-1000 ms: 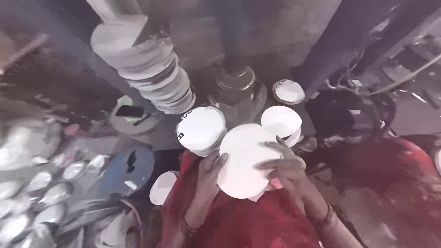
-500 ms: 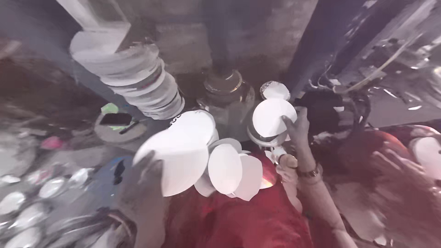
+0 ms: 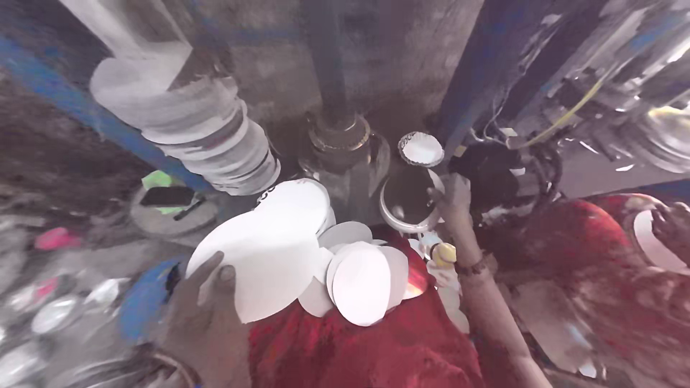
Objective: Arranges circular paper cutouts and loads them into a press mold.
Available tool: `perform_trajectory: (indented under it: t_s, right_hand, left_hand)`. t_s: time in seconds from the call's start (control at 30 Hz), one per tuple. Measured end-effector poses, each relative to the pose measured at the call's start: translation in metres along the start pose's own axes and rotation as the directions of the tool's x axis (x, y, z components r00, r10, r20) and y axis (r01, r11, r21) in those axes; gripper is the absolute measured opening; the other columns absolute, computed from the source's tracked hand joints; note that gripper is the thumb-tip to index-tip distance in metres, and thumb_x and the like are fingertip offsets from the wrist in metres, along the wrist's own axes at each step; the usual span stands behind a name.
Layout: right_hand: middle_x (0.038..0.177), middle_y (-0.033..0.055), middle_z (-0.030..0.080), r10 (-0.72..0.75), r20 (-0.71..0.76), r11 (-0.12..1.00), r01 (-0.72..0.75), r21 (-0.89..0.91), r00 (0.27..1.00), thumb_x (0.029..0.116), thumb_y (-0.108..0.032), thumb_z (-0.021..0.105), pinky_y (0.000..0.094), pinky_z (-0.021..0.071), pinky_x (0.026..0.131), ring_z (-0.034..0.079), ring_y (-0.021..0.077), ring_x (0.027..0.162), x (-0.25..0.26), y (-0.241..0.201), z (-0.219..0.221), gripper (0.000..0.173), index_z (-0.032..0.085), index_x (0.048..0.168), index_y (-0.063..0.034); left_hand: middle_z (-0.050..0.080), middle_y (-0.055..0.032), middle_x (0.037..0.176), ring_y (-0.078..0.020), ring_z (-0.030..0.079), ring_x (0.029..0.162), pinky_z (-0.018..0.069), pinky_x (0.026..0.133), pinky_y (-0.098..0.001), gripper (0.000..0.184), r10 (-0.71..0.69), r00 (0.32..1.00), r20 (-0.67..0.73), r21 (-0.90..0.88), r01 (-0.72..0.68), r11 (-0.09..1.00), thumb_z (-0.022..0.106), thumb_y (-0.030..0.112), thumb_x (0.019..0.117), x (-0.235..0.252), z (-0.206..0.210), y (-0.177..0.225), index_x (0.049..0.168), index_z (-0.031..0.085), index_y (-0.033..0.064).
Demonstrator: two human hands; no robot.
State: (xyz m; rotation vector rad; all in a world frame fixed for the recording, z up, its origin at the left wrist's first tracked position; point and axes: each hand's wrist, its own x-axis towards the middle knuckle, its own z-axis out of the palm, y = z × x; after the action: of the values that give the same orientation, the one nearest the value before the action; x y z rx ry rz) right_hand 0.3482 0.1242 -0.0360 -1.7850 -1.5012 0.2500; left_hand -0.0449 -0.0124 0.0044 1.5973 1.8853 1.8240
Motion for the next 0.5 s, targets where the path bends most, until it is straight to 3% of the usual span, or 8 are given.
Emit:
perform_trajectory:
  t_s: [0.1,0.17,0.2,0.23,0.3,0.37,0.43,0.5]
  right_hand:
    - [0.097,0.0177,0.065,-0.078,-0.018,0.933,0.08,0.35,0.997,0.0959,-0.008,0.065,0.0418,0.0561,0.07,0.065,0.022,0.078,-0.012,-0.001,-0.003,0.037,0.049,0.127,0.0061]
    - [0.089,0.005,0.063,-0.135,0.098,0.86,0.068,0.505,0.986,0.0965,-0.008,0.061,0.0269,0.0544,0.064,0.059,0.0057,0.069,-0.02,-0.011,-0.009,0.034,0.05,0.127,0.002]
    - [0.085,0.0046,0.067,-0.141,0.138,0.866,0.054,0.496,0.98,0.0968,-0.009,0.063,0.0282,0.0534,0.063,0.06,0.0065,0.066,-0.024,-0.017,-0.012,0.031,0.055,0.125,0.0014]
    - [0.087,0.0069,0.071,-0.13,0.142,0.911,0.061,0.408,0.981,0.0965,-0.014,0.066,0.0339,0.0559,0.065,0.065,0.0118,0.07,-0.025,-0.021,-0.013,0.031,0.059,0.123,0.0004]
    - [0.116,0.0188,0.071,-0.055,0.125,0.994,0.042,0.105,0.991,0.0966,-0.026,0.07,0.055,0.0561,0.089,0.07,0.0327,0.103,-0.021,-0.02,-0.01,0.043,0.062,0.13,0.0005]
    - [0.148,0.0258,0.052,0.063,0.174,0.984,-0.032,-0.174,0.983,0.0992,-0.039,0.065,0.07,0.0316,0.112,0.042,0.0467,0.142,-0.013,-0.008,0.0,0.059,0.055,0.142,0.0005]
    - [0.148,0.0258,0.052,0.068,0.104,0.963,-0.038,-0.268,0.992,0.0982,-0.042,0.066,0.0763,0.0214,0.113,0.032,0.0499,0.147,-0.009,0.004,0.012,0.058,0.06,0.138,-0.0001]
    - [0.135,0.0272,0.06,0.037,-0.021,0.983,-0.04,-0.18,0.999,0.0936,-0.031,0.074,0.0716,0.0316,0.11,0.043,0.049,0.138,-0.008,0.0,0.014,0.049,0.064,0.128,0.0028]
  left_hand:
    - [0.065,-0.0243,0.121,-0.0036,0.06,0.116,0.0453,0.102,-0.017,0.034,0.013,1.0,-0.005,0.079,-0.013,0.997,0.06,0.013,0.1,0.001,-0.005,-0.01,0.119,0.063,-0.0152]
    - [0.064,-0.025,0.122,-0.0063,0.06,0.117,0.0454,0.103,-0.0187,0.034,0.035,0.999,-0.01,0.041,-0.034,0.999,0.061,0.012,0.0995,0.002,-0.006,-0.017,0.118,0.063,-0.016]
    - [0.065,-0.0216,0.121,-0.0042,0.06,0.115,0.0468,0.102,-0.0186,0.033,0.043,0.999,-0.006,-0.018,-0.044,0.999,0.061,0.011,0.099,0.003,-0.005,-0.019,0.118,0.063,-0.0166]
    - [0.066,-0.0162,0.121,-0.0021,0.061,0.114,0.0488,0.101,-0.0188,0.031,0.04,0.999,0.0,-0.096,-0.04,0.995,0.061,0.009,0.0983,0.003,-0.004,-0.02,0.117,0.062,-0.0165]
    - [0.067,-0.0071,0.121,0.0004,0.062,0.112,0.0523,0.098,-0.0193,0.029,-0.01,1.0,0.022,-0.207,0.015,0.978,0.062,0.006,0.0971,0.001,-0.002,-0.018,0.117,0.06,-0.0147]
    - [0.067,-0.0049,0.12,0.0025,0.062,0.109,0.0535,0.095,-0.0181,0.031,-0.07,0.996,0.05,-0.209,0.079,0.975,0.062,0.008,0.097,0.0,-0.001,-0.012,0.119,0.059,-0.0138]
    - [0.066,-0.005,0.119,0.0051,0.062,0.107,0.0529,0.092,-0.0152,0.032,-0.089,0.994,0.064,-0.175,0.099,0.98,0.061,0.009,0.0975,-0.001,-0.001,-0.008,0.12,0.059,-0.0139]
    - [0.068,-0.0026,0.115,0.0057,0.063,0.104,0.0537,0.09,-0.0147,0.03,-0.07,0.996,0.05,-0.189,0.079,0.979,0.061,0.008,0.0966,-0.001,0.001,-0.008,0.117,0.06,-0.0138]
